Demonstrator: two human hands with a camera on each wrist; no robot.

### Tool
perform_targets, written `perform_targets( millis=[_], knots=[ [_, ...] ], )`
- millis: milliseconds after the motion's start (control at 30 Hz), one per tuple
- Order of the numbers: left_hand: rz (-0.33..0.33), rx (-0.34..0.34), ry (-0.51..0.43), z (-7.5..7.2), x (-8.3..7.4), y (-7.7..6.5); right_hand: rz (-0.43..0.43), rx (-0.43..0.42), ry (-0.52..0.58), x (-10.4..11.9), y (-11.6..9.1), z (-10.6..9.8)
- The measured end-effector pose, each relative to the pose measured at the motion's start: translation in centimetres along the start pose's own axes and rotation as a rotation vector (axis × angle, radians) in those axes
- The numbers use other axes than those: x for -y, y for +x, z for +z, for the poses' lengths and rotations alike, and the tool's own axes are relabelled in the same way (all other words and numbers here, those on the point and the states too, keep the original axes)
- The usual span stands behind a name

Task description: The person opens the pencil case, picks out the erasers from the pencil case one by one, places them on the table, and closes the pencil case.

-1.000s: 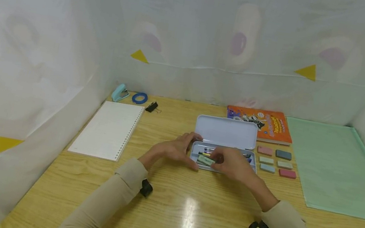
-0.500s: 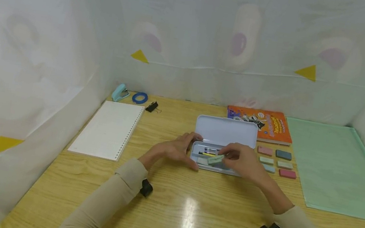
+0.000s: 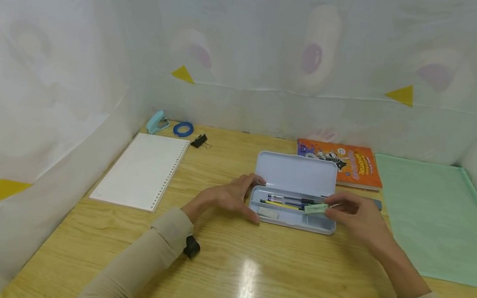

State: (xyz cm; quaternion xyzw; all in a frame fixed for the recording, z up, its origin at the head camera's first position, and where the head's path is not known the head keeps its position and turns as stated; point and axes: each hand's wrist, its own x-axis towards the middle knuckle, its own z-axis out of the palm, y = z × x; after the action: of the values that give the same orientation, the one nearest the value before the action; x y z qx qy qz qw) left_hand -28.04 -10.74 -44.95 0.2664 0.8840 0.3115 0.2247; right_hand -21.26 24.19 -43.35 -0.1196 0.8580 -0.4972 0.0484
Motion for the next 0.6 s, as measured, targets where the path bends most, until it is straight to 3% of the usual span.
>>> perform_targets(
  millis=[400,600],
  knots=[
    [-0.004,-0.003,0.009,0.2,-0.1,0.1,0.036,-0.070,-0.065,-2.1,-3.6,-3.9],
    [0.000,-0.002,0.014,0.1,-0.1,0.0,0.035,-0.041,-0.088,-2.7,-4.5,-4.9]
  ],
)
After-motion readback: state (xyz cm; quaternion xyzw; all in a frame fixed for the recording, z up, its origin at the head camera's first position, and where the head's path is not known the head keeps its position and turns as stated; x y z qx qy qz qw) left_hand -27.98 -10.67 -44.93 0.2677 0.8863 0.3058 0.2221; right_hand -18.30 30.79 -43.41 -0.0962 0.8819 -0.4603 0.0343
